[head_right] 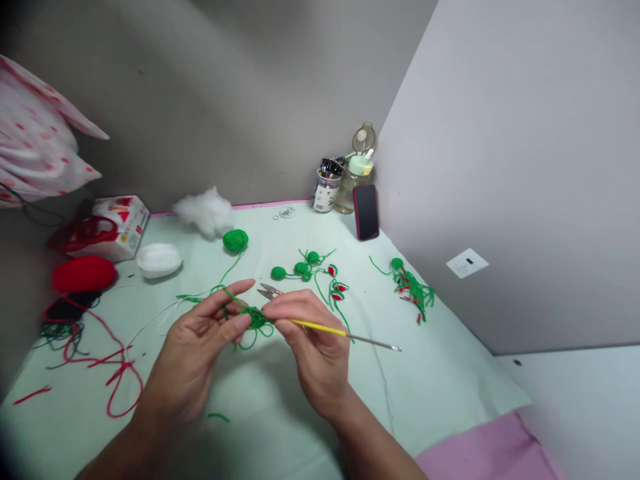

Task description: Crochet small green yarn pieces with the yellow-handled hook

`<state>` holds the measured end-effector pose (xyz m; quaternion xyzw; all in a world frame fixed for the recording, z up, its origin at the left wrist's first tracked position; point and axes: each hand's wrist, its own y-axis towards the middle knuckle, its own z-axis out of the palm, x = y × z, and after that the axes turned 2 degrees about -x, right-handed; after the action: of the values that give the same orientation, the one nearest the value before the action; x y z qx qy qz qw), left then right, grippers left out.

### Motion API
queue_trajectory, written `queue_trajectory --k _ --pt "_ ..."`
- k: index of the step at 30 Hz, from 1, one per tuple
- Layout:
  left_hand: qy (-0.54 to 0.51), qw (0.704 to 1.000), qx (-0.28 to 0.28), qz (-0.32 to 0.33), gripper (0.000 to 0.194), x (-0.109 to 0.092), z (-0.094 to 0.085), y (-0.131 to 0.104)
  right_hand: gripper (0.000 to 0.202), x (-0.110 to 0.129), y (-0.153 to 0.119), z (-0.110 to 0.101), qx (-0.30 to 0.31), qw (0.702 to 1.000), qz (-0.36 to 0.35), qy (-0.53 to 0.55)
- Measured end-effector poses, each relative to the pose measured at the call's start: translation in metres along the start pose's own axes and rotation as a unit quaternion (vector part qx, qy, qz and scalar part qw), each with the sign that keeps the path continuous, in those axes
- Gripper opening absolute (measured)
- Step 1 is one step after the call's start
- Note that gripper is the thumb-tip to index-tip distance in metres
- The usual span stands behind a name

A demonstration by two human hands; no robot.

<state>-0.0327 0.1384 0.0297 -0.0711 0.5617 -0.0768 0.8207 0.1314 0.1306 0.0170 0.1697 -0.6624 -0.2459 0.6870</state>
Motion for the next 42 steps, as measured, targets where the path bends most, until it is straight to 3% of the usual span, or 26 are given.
queue_trajectory --k 7,14,20,24,31,42 --pt "-0.019 1.0 -0.007 -0.005 0.031 -0.003 0.001 -0.001 0.018 -0.002 0.0 0.001 -0.024 0.999 0.021 0.041" --pt "-0.02 1.0 -0.018 0.008 0.022 0.002 0.002 0.0 0.027 0.006 -0.004 0.005 -0.02 0.996 -0.06 -0.064" --pt "-0.06 0.998 -0.003 -0.023 0.036 -0.003 0.006 -0.002 0.027 0.007 -0.007 0.008 -0.017 0.996 -0.057 -0.062" --pt "-0.112 0.991 0.017 -0.069 0.043 -0.005 0.01 -0.004 0.026 0.005 -0.006 0.007 -0.019 0.998 -0.039 -0.049" --pt "-0.123 0.989 -0.009 -0.08 0.035 -0.002 0.013 -0.004 0.026 0.004 -0.007 0.009 -0.032 0.998 -0.028 -0.044" --pt "-0.189 0.968 0.065 -0.15 0.052 -0.002 0.009 -0.004 0.013 -0.012 -0.002 0.002 -0.02 0.991 0.081 0.108"
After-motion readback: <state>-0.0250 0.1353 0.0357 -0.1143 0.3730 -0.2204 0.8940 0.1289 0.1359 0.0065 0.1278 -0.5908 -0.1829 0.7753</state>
